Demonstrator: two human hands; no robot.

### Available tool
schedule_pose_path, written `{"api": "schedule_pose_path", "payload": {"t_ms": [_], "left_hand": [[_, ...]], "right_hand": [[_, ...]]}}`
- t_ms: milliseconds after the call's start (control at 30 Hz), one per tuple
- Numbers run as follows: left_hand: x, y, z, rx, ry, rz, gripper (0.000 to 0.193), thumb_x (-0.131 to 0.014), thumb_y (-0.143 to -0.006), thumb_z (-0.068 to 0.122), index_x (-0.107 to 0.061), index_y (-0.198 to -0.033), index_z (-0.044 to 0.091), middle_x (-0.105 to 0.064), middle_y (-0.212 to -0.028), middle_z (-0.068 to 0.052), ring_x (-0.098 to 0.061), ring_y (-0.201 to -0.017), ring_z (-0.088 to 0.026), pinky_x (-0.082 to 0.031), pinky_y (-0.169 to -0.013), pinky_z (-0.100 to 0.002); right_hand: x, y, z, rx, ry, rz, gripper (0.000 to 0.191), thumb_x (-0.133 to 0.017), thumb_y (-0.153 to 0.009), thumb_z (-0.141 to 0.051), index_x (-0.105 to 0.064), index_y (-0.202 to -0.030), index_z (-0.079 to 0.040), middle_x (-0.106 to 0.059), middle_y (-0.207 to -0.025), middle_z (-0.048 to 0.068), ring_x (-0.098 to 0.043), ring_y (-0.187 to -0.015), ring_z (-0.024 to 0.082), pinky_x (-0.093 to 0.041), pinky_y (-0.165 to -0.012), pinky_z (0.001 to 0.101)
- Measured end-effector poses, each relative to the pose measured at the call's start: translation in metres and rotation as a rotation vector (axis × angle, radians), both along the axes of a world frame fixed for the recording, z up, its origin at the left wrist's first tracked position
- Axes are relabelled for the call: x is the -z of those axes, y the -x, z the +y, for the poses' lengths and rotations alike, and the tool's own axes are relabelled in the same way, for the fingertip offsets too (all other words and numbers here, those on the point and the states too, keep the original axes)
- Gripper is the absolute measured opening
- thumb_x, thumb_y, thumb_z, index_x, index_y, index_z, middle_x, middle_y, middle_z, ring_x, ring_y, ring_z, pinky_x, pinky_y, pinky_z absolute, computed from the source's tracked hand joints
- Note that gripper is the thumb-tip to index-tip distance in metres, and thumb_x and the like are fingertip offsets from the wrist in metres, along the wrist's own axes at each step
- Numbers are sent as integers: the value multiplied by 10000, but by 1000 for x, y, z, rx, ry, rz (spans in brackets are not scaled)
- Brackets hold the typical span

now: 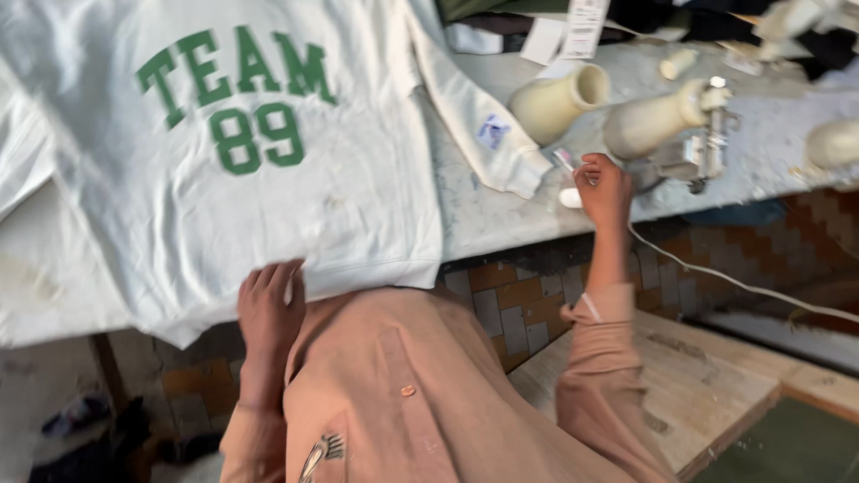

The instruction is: The person cleans and folds several garments on a table. They use a spray bottle and a toothbrush to spot-clean a brown sweatshirt and black pants, then fold each item. A white hoodie is also unfolded, spot-cleaned, and folded.

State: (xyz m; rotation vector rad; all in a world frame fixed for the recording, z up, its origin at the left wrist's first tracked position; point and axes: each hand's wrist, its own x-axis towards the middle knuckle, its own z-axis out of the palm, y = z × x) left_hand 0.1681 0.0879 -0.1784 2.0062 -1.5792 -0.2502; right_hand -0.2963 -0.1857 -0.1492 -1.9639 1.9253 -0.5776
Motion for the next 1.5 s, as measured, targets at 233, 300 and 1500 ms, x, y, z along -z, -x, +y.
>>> {"api": "schedule_pose_path", "payload": {"t_ms": [233,300,1500], "left_hand": [[33,-2,-56,-92,36,83,562,-772,-942,361,-589,-1382,65,-548,-1419,-142,-474,-1340,-350,-340,-1119,-495],[39,0,-70,-109,0,17,704,-762,-912,484,-533,-1425,60,-493,-1490,-146,-425,-1400,-350,-288,-1173,-516],[50,-22,-93,157,-179,-176,1157,-644,-662,894,-344,-1595,280,-295,-1661,-44,-234,-1542,-267,-64,-1253,-617]], "right_hand": [[13,-15,-41,-244,-141,452,116,-804,-855,-190,-774,-944,-122,-756,-914,101,-731,-854,342,-563,-764,442],[7,-14,-32,-223,85,482,79,-726,-885,-79,-733,-962,-95,-730,-949,143,-701,-853,387,-546,-763,474],[32,-293,36,-786,-792,-237,157,-769,-899,-144,-799,-1038,-79,-721,-860,28,-570,-561,118,-466,-492,283]]}}
